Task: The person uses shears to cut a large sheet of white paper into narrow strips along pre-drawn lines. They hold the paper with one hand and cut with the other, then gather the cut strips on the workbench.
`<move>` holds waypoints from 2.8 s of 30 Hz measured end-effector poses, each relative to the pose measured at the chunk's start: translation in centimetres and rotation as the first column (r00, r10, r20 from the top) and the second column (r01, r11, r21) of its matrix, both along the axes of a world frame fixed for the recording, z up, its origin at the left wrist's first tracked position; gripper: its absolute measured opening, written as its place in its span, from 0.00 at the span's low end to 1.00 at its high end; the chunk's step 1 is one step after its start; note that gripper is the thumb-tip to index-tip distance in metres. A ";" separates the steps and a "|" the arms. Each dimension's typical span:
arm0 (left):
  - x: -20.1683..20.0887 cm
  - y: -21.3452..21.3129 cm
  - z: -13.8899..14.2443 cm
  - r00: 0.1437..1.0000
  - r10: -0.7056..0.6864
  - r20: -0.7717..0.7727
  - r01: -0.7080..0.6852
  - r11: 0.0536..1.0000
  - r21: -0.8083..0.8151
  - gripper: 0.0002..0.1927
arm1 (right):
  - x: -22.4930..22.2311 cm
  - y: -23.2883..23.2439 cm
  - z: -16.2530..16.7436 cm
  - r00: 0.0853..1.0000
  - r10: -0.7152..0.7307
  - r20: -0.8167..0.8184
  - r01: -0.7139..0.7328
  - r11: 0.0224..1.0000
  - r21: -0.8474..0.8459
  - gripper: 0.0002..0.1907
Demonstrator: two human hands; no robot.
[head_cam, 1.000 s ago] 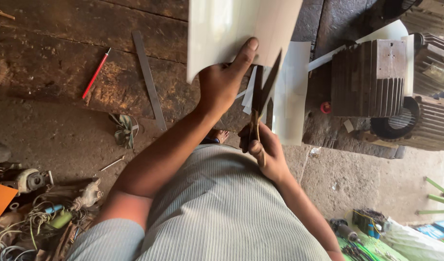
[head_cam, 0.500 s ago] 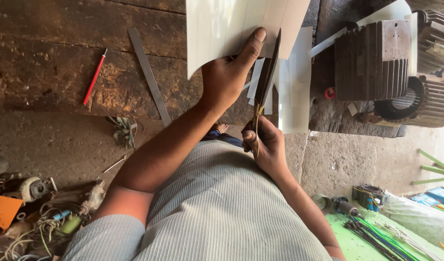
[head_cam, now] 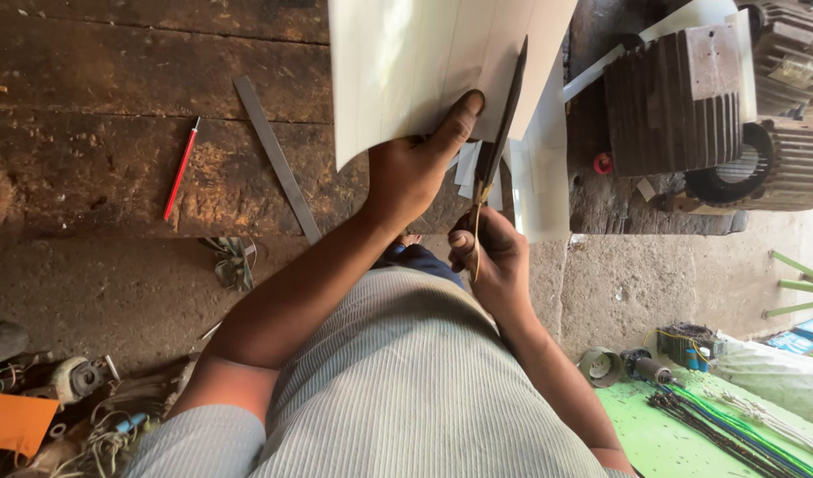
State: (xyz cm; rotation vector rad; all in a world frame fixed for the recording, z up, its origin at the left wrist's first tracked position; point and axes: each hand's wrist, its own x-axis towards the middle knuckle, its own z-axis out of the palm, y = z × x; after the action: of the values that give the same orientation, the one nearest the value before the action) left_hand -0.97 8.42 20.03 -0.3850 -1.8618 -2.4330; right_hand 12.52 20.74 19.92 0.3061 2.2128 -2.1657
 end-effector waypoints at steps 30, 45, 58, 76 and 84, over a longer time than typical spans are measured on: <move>2.9 -0.8 -0.2 0.956 -0.257 0.144 0.263 0.964 -0.030 0.14 | -1.1 -0.5 1.2 0.976 -0.211 -0.059 0.211 0.977 -0.016 0.19; 0.6 -0.5 -3.8 0.914 -0.355 0.197 0.373 0.926 -0.061 0.19 | -4.1 1.8 -0.7 0.942 -0.316 0.112 0.331 0.929 -0.163 0.16; -2.7 0.8 -1.7 0.993 0.114 0.021 -0.114 0.993 0.010 0.20 | 1.3 0.4 -1.6 0.980 0.179 0.083 -0.170 0.980 -0.103 0.38; -2.5 1.4 0.2 0.985 0.143 0.092 -0.138 0.989 -0.057 0.15 | 0.4 -0.9 -1.5 0.995 0.080 0.067 -0.082 0.996 0.035 0.24; -2.5 1.7 -0.6 0.990 0.122 0.074 -0.116 0.990 -0.083 0.17 | 0.8 -1.0 -2.1 0.994 0.007 0.112 -0.017 0.997 0.081 0.20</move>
State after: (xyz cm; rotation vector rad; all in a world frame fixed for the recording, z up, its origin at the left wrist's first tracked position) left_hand -3.45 10.15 19.43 -0.1776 -1.9552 -2.3352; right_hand 13.29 19.72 17.84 0.4047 2.2393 -2.0032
